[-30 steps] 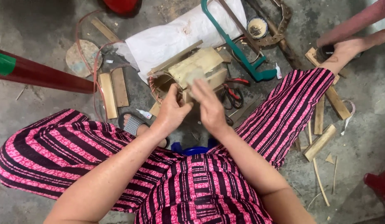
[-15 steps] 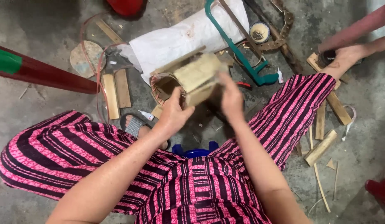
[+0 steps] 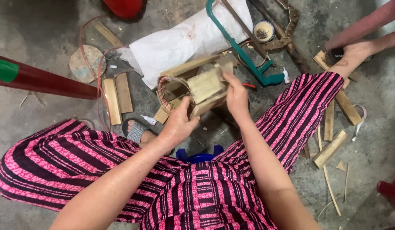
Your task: Assembling a small wooden frame by nailing pieces together and sanding the wood for a smooth finish.
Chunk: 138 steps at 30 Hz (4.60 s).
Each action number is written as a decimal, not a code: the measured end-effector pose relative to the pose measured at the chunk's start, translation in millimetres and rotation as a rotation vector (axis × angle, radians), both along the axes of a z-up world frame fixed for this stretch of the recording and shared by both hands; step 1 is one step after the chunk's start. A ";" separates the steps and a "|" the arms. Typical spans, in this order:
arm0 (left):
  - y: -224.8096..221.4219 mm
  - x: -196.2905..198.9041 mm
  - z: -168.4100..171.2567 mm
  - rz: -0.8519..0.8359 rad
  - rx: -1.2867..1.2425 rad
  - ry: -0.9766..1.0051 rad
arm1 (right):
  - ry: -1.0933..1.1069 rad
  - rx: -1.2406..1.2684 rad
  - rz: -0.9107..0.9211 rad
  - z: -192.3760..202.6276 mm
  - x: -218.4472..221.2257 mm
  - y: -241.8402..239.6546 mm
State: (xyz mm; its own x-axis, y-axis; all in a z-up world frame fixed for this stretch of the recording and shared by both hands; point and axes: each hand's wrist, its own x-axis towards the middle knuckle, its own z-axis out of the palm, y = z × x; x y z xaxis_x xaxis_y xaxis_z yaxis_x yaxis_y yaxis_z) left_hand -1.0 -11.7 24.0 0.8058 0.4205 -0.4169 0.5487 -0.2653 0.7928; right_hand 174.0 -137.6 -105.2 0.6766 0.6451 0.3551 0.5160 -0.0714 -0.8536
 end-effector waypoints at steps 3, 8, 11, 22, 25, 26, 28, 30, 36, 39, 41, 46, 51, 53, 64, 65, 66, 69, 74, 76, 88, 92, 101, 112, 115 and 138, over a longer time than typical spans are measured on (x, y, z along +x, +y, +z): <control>0.1 -4.1 -7.9 -0.023 -0.013 0.022 | 0.040 -0.005 0.002 42.8 -28.3 4.5; 3.4 -2.4 0.4 -0.011 -0.014 -0.002 | 0.069 -0.018 0.070 39.1 -22.6 8.2; 1.5 -3.1 -4.3 -0.009 -0.026 -0.005 | 0.129 -0.051 0.000 -20.8 9.2 2.0; 7.8 -10.0 -46.3 0.011 0.074 0.018 | 0.213 -0.090 -0.062 -66.1 -3.1 3.4; 0.9 -15.3 -51.7 -0.028 0.116 0.034 | 0.303 -0.046 -0.113 -69.2 -28.9 7.4; 0.6 -12.9 -49.2 -0.043 0.134 0.046 | 0.343 -0.024 -0.129 -66.2 -36.1 12.6; 0.1 -24.2 -75.1 -0.060 0.161 0.043 | 0.319 -0.011 -0.156 -72.9 -51.0 17.3; -2.0 -36.7 -118.9 -0.089 0.185 0.033 | 0.290 0.000 -0.198 -81.3 -59.9 18.0; 9.4 -64.5 -185.2 -0.038 0.331 -0.085 | 0.198 -0.090 -0.100 -92.3 -69.4 19.5; 15.4 -69.2 -179.6 -0.087 0.406 -0.099 | 0.286 -0.050 -0.095 -81.7 -73.4 16.5; 15.6 -64.1 -172.3 -0.096 0.427 -0.110 | 0.305 -0.021 -0.123 -80.8 -71.6 15.9; 19.2 -52.5 -158.4 -0.070 0.370 0.001 | 0.286 -0.061 -0.111 -86.9 -69.7 15.4; 24.8 -54.8 -155.2 0.038 0.193 0.059 | 0.280 -0.055 -0.088 -82.4 -75.5 17.5; 33.4 -62.7 -175.6 0.009 0.369 0.074 | 0.253 -0.073 -0.085 -79.4 -74.8 18.2; 22.3 -13.9 -89.1 0.411 0.076 -0.156 | 0.271 -0.141 -0.072 -83.0 -75.8 16.6; 22.5 -10.0 -88.3 0.394 0.117 -0.180 | 0.280 -0.152 -0.067 -82.5 -75.1 15.7; 21.6 -5.5 -87.0 0.395 0.112 -0.181 | 0.277 -0.157 -0.068 -82.9 -75.4 14.4; 21.0 2.8 -88.2 0.359 0.137 -0.038 | 0.198 -0.150 -0.091 -80.4 -72.4 12.3; 19.0 1.7 -99.2 0.327 0.119 -0.027 | 0.330 0.026 -0.167 -42.1 -56.0 27.2; 16.3 -1.0 -105.6 0.327 0.081 -0.052 | 0.248 0.009 -0.017 -32.0 -62.7 36.5; 14.1 5.6 -66.8 0.556 -0.229 -0.184 | 0.032 -0.127 0.192 -95.9 -60.3 60.3; 17.2 7.7 -69.9 0.600 -0.171 -0.258 | -0.065 -0.013 0.157 -128.3 -42.2 58.1; 15.9 1.2 -106.1 0.621 -0.250 -0.346 | -0.773 -0.248 0.007 -65.8 -43.6 53.1; 10.4 1.6 -116.9 0.650 -0.283 -0.452 | -0.404 -0.353 0.082 -93.6 -49.4 24.5; 8.5 -0.4 -137.6 0.654 -0.286 -0.515 | -0.240 -0.492 0.010 -134.6 -18.9 3.8; 5.6 5.0 -134.8 0.691 -0.286 -0.482 | -0.581 -0.380 0.044 -95.0 -15.5 43.5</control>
